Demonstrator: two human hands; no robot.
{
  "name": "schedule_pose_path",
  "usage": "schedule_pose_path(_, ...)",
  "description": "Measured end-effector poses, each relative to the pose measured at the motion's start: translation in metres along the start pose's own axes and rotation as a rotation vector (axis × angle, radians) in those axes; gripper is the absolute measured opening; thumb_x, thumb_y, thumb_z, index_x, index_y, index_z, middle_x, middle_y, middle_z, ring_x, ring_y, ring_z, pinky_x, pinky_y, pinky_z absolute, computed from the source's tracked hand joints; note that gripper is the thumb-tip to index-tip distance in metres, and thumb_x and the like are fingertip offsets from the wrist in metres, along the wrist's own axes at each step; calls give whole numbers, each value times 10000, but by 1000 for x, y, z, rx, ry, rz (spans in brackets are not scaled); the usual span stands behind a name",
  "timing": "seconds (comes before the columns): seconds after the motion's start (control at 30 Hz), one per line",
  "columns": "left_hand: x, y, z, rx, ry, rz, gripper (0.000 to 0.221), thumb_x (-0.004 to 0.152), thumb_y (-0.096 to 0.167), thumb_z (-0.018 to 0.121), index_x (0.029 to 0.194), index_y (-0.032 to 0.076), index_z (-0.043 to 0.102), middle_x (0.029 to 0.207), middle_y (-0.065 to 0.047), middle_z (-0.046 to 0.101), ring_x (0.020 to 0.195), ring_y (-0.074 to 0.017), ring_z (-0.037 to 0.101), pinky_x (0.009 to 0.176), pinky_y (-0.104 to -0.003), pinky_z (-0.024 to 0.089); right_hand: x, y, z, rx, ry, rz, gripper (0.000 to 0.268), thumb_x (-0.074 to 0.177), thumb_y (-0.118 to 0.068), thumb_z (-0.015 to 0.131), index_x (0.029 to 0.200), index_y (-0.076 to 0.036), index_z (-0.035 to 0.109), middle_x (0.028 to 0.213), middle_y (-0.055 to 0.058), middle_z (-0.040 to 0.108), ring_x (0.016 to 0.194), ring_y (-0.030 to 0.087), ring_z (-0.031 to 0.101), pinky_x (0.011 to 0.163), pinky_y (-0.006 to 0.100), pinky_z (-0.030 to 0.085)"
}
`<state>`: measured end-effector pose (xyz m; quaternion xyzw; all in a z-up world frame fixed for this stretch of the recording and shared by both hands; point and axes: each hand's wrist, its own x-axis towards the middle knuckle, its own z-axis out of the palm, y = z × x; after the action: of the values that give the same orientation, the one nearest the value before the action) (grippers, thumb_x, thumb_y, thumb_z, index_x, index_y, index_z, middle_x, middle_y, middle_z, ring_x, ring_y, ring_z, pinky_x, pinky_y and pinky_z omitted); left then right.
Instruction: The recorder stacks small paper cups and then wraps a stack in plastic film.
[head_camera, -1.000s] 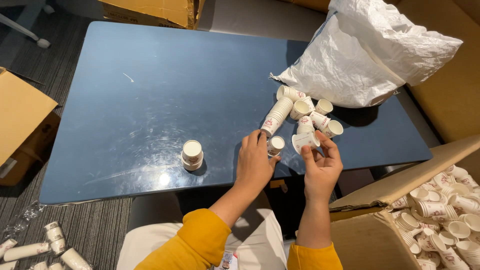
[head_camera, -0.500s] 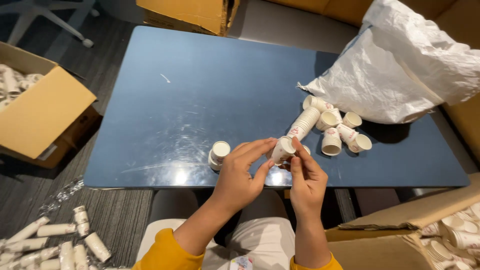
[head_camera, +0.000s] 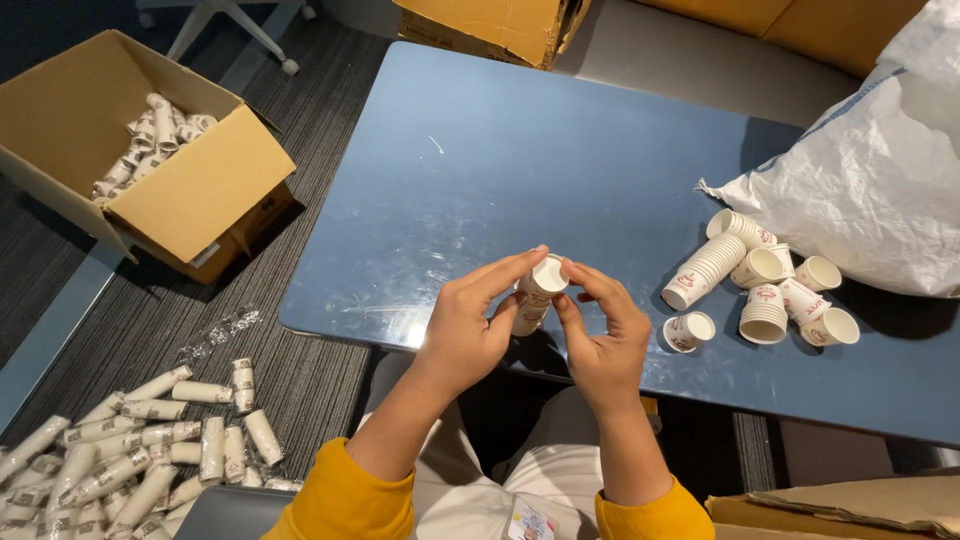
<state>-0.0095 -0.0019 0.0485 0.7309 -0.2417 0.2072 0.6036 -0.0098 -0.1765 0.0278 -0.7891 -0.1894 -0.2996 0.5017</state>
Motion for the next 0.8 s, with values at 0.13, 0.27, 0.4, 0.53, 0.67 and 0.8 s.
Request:
schedule_pose_path(0.13, 0, -4, 1, 20, -29, -78, 577, 853, -110, 544, 1379, 105, 642, 1337, -155, 706, 1221, -291, 715, 983, -347, 591, -2, 5, 2, 60, -5, 44, 317, 950, -43, 741, 1264, -66, 707, 1227, 111, 741, 1080, 179, 709, 876, 287, 563)
schedule_pose_path(0.27, -2, -6, 3, 11, -36, -81, 534, 882, -81, 577, 1382, 99, 630, 1317, -155, 705, 1192, -309, 722, 954, -357, 597, -5, 8, 2, 104, -10, 66, 320, 957, -21, 726, 1275, -49, 698, 1248, 125, 726, 1098, 180, 705, 911, 292, 584)
schedule_pose_path(0.4, -11, -19, 5, 61, -66, -79, 505, 917, -64, 585, 1400, 84, 613, 1181, -176, 751, 1032, -341, 761, 1197, -495, 422, -11, 13, 3, -25, -53, 130, 307, 924, -9, 734, 1228, -45, 722, 1208, 123, 760, 1024, 178, 748, 907, 299, 601)
schedule_pose_path(0.53, -23, -37, 10, 180, -92, -127, 489, 906, -33, 603, 1379, 88, 601, 1170, -195, 735, 1024, -381, 722, 1153, -522, 409, -25, 27, 11, 15, -85, 178, 338, 908, 1, 725, 1243, -36, 707, 1234, 139, 738, 1099, 213, 738, 965, 320, 593)
schedule_pose_path(0.67, -30, -36, 10, 109, -97, -190, 494, 915, -31, 604, 1386, 120, 613, 1137, -188, 747, 980, -362, 744, 1172, -494, 430, -32, 21, 9, -49, -87, 179, 336, 903, -6, 735, 1236, -49, 716, 1230, 127, 751, 1093, 214, 750, 959, 321, 596)
schedule_pose_path(0.8, -31, -37, 14, 97, -78, -153, 503, 908, -40, 615, 1391, 100, 618, 1172, -189, 736, 1035, -375, 745, 1174, -493, 414, -26, 18, 2, -77, -140, 195, 402, 868, -23, 751, 1266, -55, 702, 1254, 133, 737, 1100, 241, 740, 957, 346, 582)
